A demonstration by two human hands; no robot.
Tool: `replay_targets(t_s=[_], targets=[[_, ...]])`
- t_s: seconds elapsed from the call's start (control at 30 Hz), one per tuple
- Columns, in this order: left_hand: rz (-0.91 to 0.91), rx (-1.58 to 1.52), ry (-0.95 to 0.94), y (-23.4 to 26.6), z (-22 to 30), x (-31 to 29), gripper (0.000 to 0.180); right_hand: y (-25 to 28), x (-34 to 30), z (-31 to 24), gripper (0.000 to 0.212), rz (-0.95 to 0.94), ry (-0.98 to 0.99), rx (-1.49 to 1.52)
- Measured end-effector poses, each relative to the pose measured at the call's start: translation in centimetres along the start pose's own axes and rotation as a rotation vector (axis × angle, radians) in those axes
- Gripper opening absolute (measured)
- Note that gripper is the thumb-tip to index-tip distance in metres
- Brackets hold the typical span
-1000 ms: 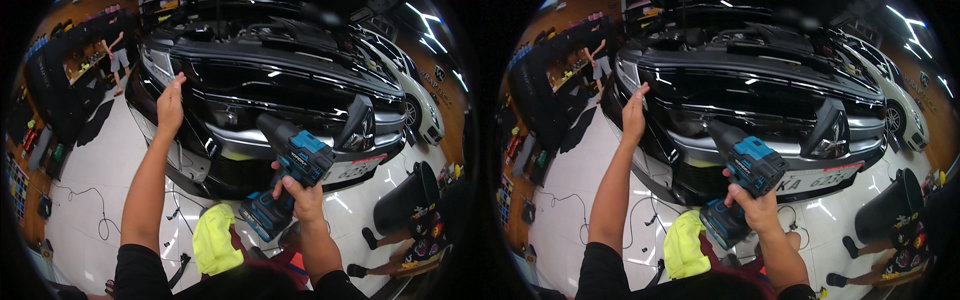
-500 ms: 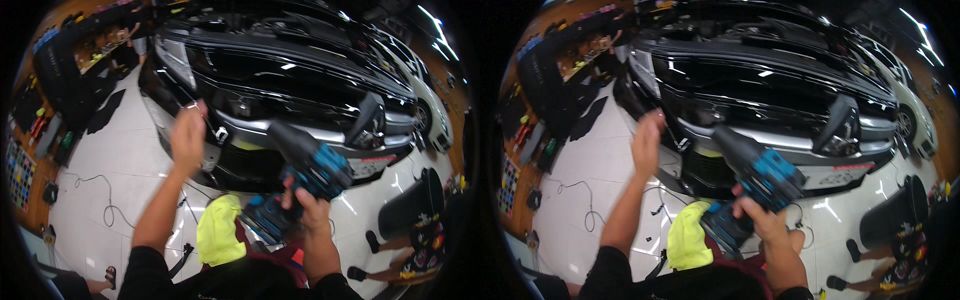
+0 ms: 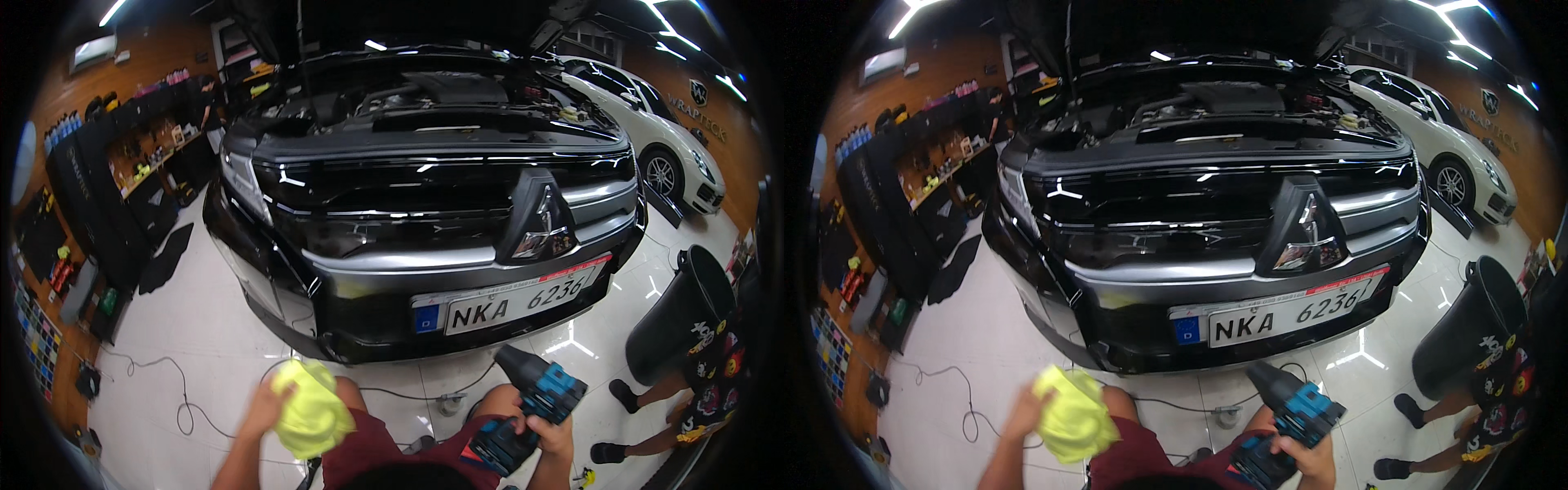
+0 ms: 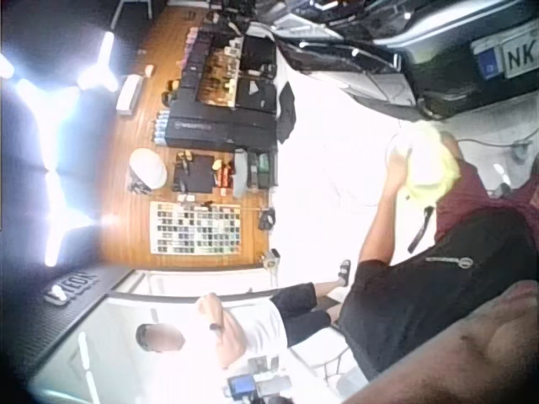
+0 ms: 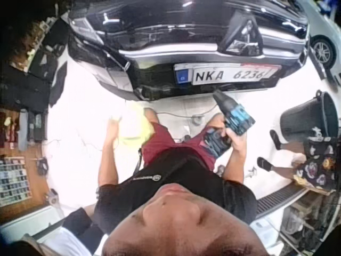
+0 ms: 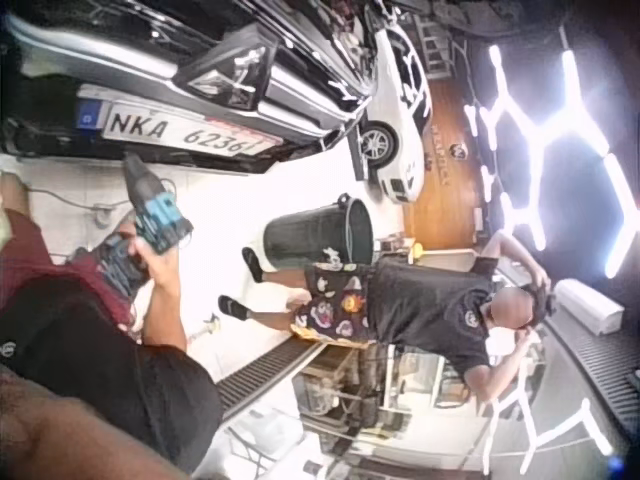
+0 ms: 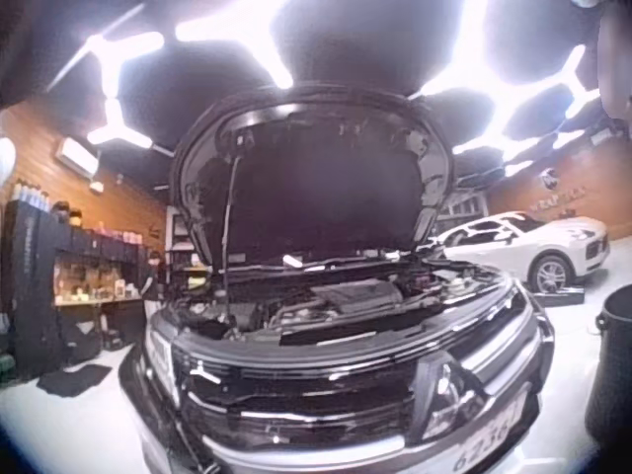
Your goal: The person applies a transparent protective film to the front bumper of a black car. They use a squeegee to smooth the film, a knife to trim edges, and a heat gun to conform the material, finishing by wiping the surface with a microfiber cloth.
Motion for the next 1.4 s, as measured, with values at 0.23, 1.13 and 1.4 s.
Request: replay_targets(t_s=[0.23, 1.13, 1.4], targets=[[0.819, -0.310, -0.882, 26.6, 37.4, 15.4, 0.038, 5.0, -4.4, -1.8, 0.070, 0.195, 0.137, -0.031], [-1.106, 0.087, -1.232, -29.6, 21.2, -25.0, 0.071, -5.0, 3.9, -9.5, 0.064, -0.292, 0.464, -0.015], [-1.300, 0.015, -1.095, -33.2, 23.4, -22.4, 0.075, -11.0, 12.4, -9.1, 0.065, -1.047, 0.033, 0.255]])
Point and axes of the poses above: each hand's wrist, its own x-axis towards the middle knuckle, its own y-axis out of the back of the hand, z = x × y, the point moved 7 cm from there along x, towards the middle knuckle, and after that the axes turned 6 degrees about y, right-handed, at the moved point
